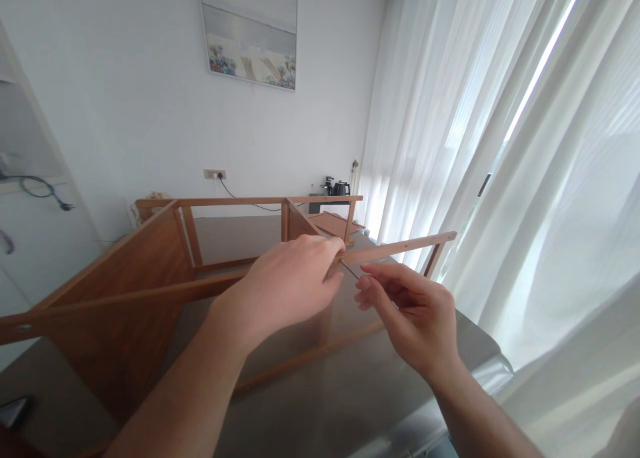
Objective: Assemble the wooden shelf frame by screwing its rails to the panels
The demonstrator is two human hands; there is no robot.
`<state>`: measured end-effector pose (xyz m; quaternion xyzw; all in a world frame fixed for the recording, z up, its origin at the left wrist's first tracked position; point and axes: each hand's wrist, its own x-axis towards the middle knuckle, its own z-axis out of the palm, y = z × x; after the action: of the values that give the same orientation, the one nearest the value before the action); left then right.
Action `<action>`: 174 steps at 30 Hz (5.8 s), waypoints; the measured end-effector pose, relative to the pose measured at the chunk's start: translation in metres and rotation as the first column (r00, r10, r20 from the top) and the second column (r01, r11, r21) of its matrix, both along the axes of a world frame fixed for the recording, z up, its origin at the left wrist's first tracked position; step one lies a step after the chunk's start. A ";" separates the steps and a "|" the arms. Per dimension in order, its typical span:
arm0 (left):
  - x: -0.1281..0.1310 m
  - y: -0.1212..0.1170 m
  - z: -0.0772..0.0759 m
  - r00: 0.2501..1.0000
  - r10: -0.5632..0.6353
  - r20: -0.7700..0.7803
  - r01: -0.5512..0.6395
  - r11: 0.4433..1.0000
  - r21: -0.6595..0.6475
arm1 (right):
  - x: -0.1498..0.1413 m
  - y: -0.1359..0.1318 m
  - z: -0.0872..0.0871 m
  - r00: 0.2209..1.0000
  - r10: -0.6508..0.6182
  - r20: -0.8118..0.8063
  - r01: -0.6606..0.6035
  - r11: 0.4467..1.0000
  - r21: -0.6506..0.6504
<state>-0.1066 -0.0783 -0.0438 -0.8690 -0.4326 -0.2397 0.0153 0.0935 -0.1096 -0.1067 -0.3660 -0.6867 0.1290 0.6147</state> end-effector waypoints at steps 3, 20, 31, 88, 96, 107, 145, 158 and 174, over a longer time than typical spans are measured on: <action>0.001 0.000 0.000 1.000 0.003 -0.001 -0.003 1.000 -0.009 | 0.003 -0.001 -0.002 0.998 -0.049 0.050 0.046 0.997 0.057; 0.001 0.000 0.000 1.000 0.008 -0.012 -0.007 1.000 0.008 | 0.008 -0.003 -0.008 0.992 -0.113 0.049 0.112 0.993 0.032; 0.001 0.000 0.000 1.000 0.009 -0.005 -0.009 1.000 0.005 | 0.005 -0.003 -0.013 0.999 0.014 -0.031 -0.014 1.000 0.014; 0.002 0.000 0.003 1.000 -0.008 0.001 0.008 0.999 -0.044 | 0.003 -0.003 -0.016 0.974 -0.001 0.225 -0.014 0.998 0.065; 0.003 -0.001 0.001 1.000 0.002 -0.009 -0.002 1.000 -0.022 | 0.010 0.002 -0.007 0.925 -0.152 0.349 0.043 0.953 0.301; 0.002 0.000 0.002 1.000 -0.006 -0.013 0.006 1.000 -0.029 | 0.000 0.001 0.004 0.940 -0.188 0.286 0.092 0.944 0.318; -0.009 -0.021 0.019 0.989 0.115 -0.091 -0.127 0.983 -0.130 | -0.015 0.001 0.016 0.928 0.257 -0.270 -0.323 0.915 -0.243; -0.003 -0.013 0.011 0.955 0.167 -0.247 -0.185 0.981 -0.052 | -0.011 0.007 -0.004 0.928 0.245 -0.281 -0.276 0.958 -0.077; -0.002 -0.012 0.006 0.938 0.196 -0.284 -0.196 0.980 0.029 | 0.001 0.002 -0.009 0.997 0.034 0.063 -0.040 0.994 0.097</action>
<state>-0.1089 -0.0906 -0.0379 -0.8470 -0.5104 -0.1088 0.1013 0.0943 -0.1073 -0.1161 -0.3263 -0.7174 0.0951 0.6081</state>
